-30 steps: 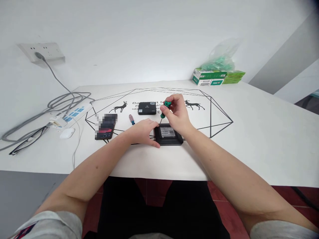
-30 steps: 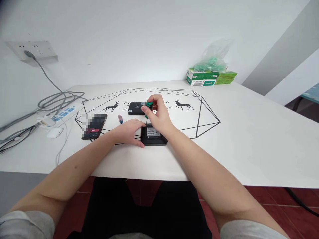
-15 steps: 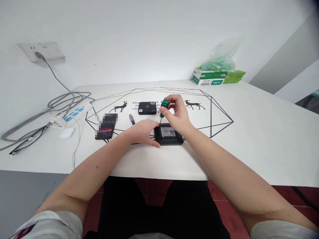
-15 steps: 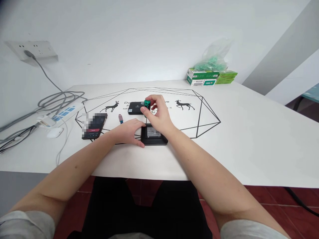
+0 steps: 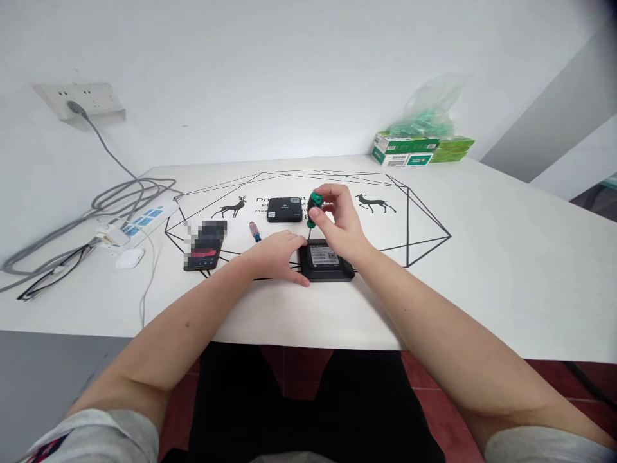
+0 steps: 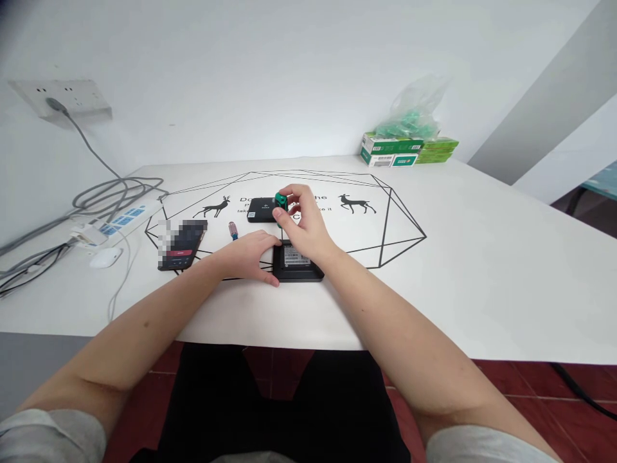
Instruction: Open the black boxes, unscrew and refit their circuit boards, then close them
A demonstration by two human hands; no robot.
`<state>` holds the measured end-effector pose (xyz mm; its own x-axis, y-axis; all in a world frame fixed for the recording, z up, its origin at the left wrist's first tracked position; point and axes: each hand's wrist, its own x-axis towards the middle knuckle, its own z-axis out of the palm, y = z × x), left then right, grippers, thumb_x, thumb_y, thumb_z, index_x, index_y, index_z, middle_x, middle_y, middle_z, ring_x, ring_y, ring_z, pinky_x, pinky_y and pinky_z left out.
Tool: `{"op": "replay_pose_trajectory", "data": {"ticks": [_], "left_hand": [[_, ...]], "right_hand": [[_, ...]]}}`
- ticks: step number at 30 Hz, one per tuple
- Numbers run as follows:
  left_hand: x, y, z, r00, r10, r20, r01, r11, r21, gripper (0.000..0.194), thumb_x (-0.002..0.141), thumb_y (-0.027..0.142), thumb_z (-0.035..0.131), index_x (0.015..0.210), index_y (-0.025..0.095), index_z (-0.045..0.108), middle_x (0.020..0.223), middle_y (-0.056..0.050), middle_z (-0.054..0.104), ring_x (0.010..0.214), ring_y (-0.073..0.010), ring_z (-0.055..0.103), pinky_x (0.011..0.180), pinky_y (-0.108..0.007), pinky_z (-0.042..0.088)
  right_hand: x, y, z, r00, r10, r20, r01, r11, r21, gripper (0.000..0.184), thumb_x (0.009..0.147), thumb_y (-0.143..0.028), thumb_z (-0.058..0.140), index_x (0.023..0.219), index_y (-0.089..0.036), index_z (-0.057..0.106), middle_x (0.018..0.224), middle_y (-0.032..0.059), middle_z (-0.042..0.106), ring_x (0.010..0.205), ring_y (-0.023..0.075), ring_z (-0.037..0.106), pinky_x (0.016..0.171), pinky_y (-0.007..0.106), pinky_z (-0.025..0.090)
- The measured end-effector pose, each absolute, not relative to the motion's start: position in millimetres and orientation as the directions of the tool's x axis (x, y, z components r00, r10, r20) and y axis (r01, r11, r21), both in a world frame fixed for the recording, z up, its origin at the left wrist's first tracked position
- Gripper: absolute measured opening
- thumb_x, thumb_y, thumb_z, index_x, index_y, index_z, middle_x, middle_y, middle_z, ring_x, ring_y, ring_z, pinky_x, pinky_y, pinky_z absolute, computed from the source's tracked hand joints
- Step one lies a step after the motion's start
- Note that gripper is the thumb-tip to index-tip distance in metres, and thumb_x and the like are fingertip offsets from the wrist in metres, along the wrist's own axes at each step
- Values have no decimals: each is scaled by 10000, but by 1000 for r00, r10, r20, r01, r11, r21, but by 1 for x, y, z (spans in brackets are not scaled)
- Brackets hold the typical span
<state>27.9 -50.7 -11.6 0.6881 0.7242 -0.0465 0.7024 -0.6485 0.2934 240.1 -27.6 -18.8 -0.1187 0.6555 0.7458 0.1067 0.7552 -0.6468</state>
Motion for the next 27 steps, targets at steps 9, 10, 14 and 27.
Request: {"op": "replay_pose_trajectory", "data": {"ticks": [9,10,14,27], "left_hand": [[30,-53,-8,682,729,-58,710,-641,291,935,761,785,877,1437,185,638,1309,-153,705,1281,-389,639,1078,-449,514],[30,-53,-8,682,729,-57,710,-642,290,935,761,783,877,1437,183,637,1315,-155,703,1284,-389,638,1078,-448,513],[30,-54,-8,682,729,-55,709,-641,293,939,760,787,874,1442,189,632,1313,-156,698,1282,-389,638,1077,-451,513],[29,-53,-8,680,731,-59,710,-635,304,956,758,794,871,1454,185,630,1318,-157,696,1291,-401,628,1071,-458,510]], "right_hand": [[240,-27,-19,-109,659,744,147,751,-644,412,968,-585,758,1236,-329,576,1158,28,635,1000,213,644,876,441,601],[241,-26,-19,-107,659,745,161,751,-641,416,964,-578,765,1242,-330,579,1159,29,631,1003,214,641,882,443,598],[242,-28,-18,-135,679,721,93,733,-673,370,1038,-614,646,1288,-350,578,1317,66,666,1174,256,663,930,478,605],[243,-28,-17,-178,671,720,113,741,-662,429,1043,-639,633,1359,-351,609,1321,72,679,1187,264,670,969,487,607]]}}
